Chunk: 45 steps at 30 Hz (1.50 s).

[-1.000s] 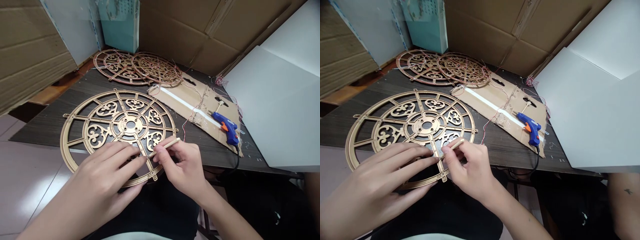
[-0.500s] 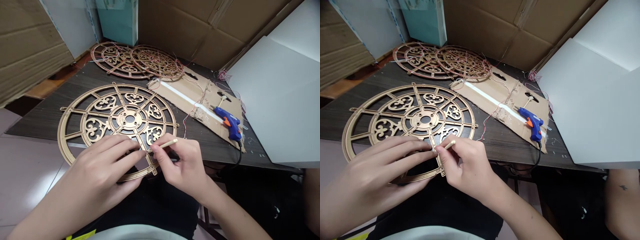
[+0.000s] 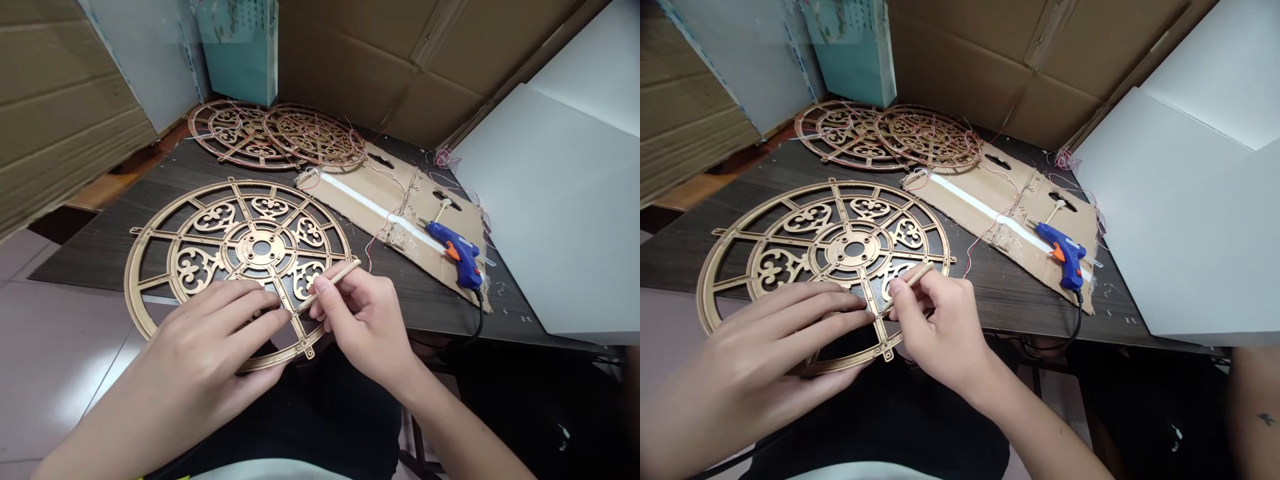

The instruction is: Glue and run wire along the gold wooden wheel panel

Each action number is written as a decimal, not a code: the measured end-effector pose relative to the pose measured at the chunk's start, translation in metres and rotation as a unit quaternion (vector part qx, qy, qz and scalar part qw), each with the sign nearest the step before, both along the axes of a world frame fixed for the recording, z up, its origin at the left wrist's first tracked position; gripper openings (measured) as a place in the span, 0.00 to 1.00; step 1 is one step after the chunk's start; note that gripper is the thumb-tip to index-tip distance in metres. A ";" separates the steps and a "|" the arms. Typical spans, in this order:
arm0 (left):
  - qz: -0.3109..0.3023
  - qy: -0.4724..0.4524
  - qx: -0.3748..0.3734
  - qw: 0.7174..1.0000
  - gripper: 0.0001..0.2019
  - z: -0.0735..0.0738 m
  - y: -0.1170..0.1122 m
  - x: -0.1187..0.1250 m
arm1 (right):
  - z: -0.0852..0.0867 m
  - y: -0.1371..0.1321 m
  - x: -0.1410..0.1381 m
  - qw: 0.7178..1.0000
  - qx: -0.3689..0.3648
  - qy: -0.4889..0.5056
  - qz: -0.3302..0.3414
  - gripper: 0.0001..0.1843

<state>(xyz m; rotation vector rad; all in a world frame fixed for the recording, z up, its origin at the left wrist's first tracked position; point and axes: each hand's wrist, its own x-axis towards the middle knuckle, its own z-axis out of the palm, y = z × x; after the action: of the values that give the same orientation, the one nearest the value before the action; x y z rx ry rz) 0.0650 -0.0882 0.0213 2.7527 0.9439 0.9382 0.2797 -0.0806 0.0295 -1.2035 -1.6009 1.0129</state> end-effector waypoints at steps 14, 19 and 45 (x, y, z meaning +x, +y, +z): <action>-0.001 -0.013 -0.011 1.000 0.10 0.000 -0.001 0.001 | 0.002 -0.004 0.002 0.989 0.116 -0.080 0.034 0.07; 0.005 -0.009 -0.013 1.000 0.10 0.001 -0.003 0.002 | 0.004 -0.004 0.002 0.990 0.104 -0.084 0.046 0.08; -0.001 -0.004 -0.009 1.000 0.08 0.001 -0.001 0.000 | 0.006 0.004 0.001 0.994 0.037 -0.097 0.043 0.11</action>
<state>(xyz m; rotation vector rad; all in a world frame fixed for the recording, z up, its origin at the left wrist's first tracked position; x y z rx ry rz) 0.0652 -0.0891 0.0220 2.7313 0.9438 0.9357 0.2803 -0.0763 0.0352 -1.2225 -1.8382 0.9042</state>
